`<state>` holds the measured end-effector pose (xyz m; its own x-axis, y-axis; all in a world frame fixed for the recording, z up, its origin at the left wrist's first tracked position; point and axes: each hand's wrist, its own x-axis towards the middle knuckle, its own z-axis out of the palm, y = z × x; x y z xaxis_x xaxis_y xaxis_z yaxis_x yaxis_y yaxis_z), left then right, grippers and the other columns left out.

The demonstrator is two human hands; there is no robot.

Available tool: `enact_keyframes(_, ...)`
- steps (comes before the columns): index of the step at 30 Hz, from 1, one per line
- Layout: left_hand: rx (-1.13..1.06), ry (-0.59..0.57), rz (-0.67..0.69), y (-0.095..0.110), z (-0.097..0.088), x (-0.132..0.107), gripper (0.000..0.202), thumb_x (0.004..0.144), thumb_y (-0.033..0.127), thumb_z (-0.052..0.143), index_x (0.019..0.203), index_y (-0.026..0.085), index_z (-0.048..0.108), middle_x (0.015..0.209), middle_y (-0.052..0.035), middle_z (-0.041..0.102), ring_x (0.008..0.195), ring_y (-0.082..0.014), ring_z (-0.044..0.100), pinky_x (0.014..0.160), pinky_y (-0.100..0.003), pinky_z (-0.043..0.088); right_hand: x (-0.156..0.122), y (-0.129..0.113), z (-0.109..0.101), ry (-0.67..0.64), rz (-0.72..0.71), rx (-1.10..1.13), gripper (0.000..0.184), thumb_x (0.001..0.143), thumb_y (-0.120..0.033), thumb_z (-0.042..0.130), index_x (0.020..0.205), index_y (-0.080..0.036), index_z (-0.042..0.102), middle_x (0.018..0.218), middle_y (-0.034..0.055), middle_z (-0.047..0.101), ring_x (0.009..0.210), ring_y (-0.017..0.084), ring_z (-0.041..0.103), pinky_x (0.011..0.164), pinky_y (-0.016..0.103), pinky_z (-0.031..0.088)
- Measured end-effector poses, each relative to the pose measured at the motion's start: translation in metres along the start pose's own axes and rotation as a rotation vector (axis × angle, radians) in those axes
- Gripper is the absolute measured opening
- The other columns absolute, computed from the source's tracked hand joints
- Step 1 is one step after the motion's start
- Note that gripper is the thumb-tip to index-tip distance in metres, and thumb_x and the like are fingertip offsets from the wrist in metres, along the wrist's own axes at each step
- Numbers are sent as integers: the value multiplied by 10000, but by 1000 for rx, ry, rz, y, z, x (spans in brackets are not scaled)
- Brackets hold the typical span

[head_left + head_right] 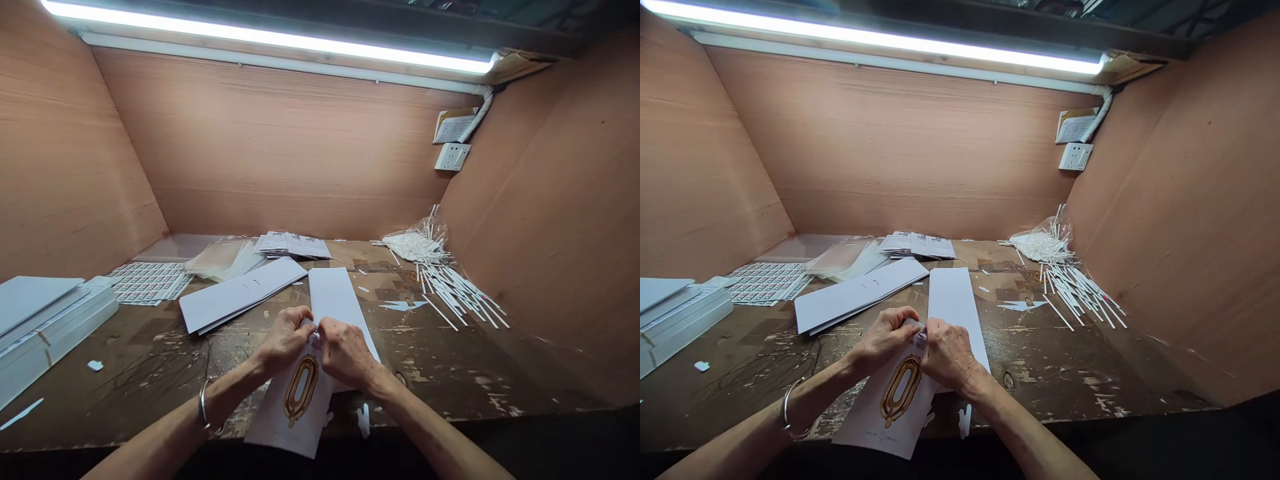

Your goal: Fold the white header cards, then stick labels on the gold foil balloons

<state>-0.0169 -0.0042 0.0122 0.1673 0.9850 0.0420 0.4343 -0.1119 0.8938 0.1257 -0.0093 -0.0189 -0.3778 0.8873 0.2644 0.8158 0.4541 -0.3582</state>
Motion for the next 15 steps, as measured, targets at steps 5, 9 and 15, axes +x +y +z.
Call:
enact_keyframes(5, -314, -102, -109, 0, -12, 2, 150, 661, 280, 574, 669, 131, 582, 520, 18, 493, 465, -91, 418, 459, -205, 283, 6, 6, -9, -46, 21, 492, 132, 727, -144, 435, 765, -165, 560, 657, 9, 571, 589, 115, 484, 536, 218, 324)
enact_keyframes(9, -693, -244, -156, -9, -29, 4, 348, 686, 347, 607, 957, 129, 591, 698, -42, 601, 565, -125, 519, 512, -215, 351, 7, 13, -16, -128, 247, 1045, 135, 649, -182, 513, 747, -140, 596, 667, 10, 599, 584, 117, 509, 531, 222, 365)
enact_keyframes(15, -721, -374, -146, -22, -42, 2, 506, 623, 195, 637, 1118, 156, 540, 857, -79, 638, 707, -176, 569, 605, -246, 400, 7, 24, -10, -235, 334, 1356, 205, 585, -188, 597, 777, -126, 637, 724, 33, 645, 621, 140, 561, 577, 248, 407)
